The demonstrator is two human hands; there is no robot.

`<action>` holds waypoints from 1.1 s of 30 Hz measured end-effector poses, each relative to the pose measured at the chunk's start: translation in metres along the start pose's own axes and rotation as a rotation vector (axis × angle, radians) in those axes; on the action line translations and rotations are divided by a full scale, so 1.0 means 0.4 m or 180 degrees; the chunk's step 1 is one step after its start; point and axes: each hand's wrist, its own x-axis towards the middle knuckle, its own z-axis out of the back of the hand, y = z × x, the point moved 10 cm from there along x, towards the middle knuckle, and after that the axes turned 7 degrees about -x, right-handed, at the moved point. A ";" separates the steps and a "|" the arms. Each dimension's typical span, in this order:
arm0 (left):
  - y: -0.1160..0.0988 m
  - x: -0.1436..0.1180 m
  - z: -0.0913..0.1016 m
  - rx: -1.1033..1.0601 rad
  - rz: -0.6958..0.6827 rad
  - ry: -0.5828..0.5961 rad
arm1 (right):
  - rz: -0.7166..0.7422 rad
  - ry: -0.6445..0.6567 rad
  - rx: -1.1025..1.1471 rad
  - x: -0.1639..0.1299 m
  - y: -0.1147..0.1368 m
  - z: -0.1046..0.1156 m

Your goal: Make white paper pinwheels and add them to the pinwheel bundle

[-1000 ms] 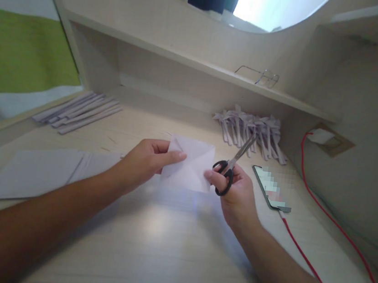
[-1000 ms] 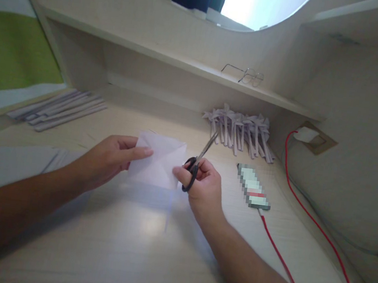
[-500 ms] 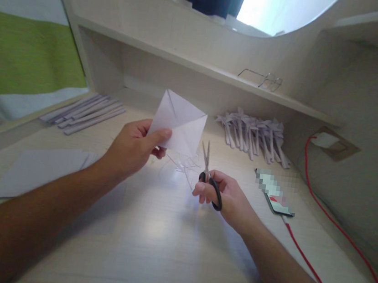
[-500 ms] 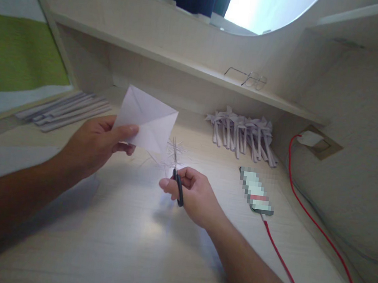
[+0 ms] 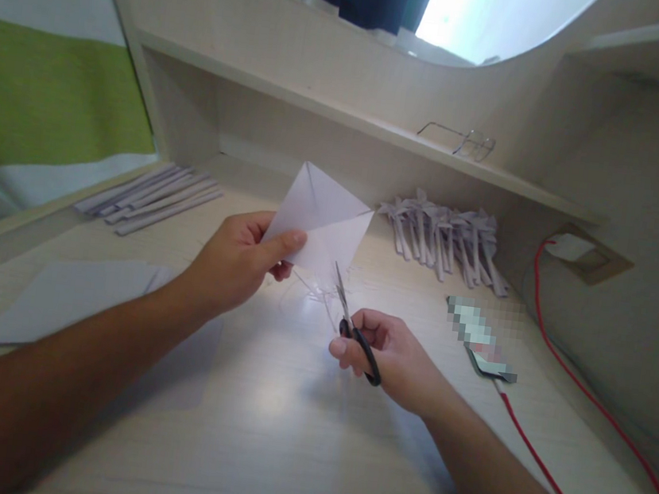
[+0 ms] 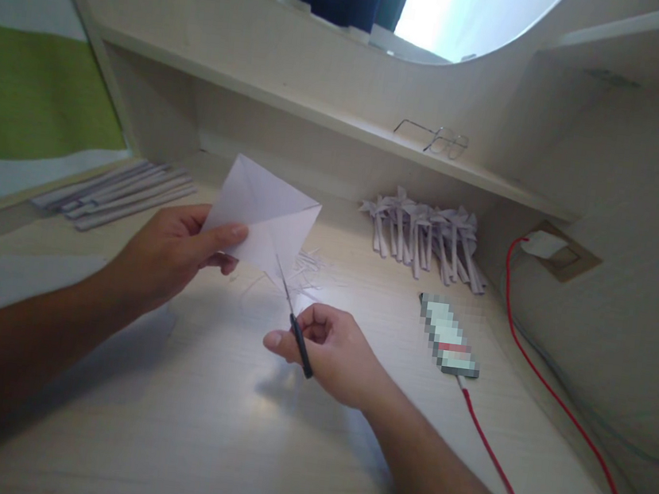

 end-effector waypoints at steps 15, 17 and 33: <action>-0.007 -0.001 -0.009 0.0212 -0.0021 0.0101 | -0.0068 -0.0218 -0.0138 -0.002 -0.001 0.014; -0.003 -0.002 -0.014 0.0193 0.0015 0.0140 | -0.0070 -0.0178 -0.0074 -0.001 -0.002 0.010; 0.014 -0.012 -0.037 0.0327 0.0083 0.0333 | -0.0055 -0.0310 -0.0130 0.000 0.004 0.015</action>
